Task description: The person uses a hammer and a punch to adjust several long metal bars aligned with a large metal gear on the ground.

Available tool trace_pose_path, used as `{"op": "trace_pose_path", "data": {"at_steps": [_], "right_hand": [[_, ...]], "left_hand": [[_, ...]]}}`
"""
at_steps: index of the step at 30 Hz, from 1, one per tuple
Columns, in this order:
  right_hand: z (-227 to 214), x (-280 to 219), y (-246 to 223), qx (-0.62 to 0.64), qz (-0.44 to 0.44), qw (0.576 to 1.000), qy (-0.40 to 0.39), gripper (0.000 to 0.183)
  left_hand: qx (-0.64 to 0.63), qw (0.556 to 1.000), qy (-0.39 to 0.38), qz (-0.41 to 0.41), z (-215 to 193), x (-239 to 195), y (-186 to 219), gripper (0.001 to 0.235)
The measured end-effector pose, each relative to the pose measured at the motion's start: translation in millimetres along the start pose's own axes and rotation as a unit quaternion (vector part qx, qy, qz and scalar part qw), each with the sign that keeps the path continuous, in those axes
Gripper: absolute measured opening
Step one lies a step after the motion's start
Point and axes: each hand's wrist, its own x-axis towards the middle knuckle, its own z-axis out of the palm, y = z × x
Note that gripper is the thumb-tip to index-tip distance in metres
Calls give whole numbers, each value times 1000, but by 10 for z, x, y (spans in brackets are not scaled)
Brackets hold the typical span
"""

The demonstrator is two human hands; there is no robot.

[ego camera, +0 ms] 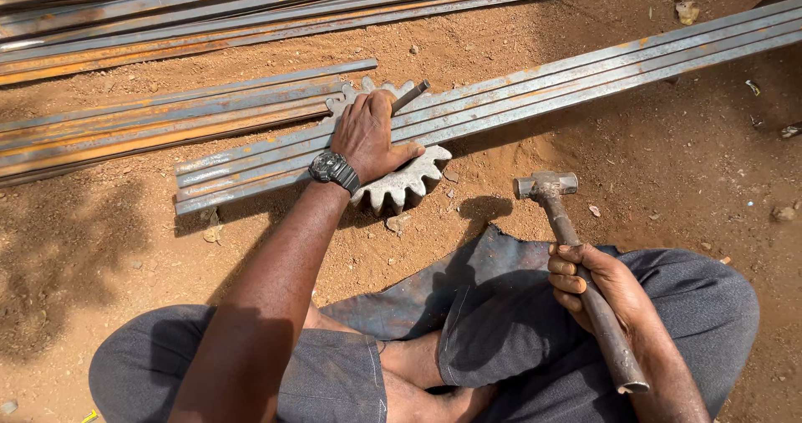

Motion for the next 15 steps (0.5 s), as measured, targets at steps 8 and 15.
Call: {"op": "trace_pose_path", "data": {"at_steps": [8, 15], "right_hand": [[-18, 12, -109, 15, 6, 1000, 8, 16], [-63, -7, -120, 11, 3, 1000, 9, 22]], "left_hand": [[-14, 999, -31, -24, -17, -37, -15, 90], [-41, 999, -28, -9, 16, -187, -58, 85]]}}
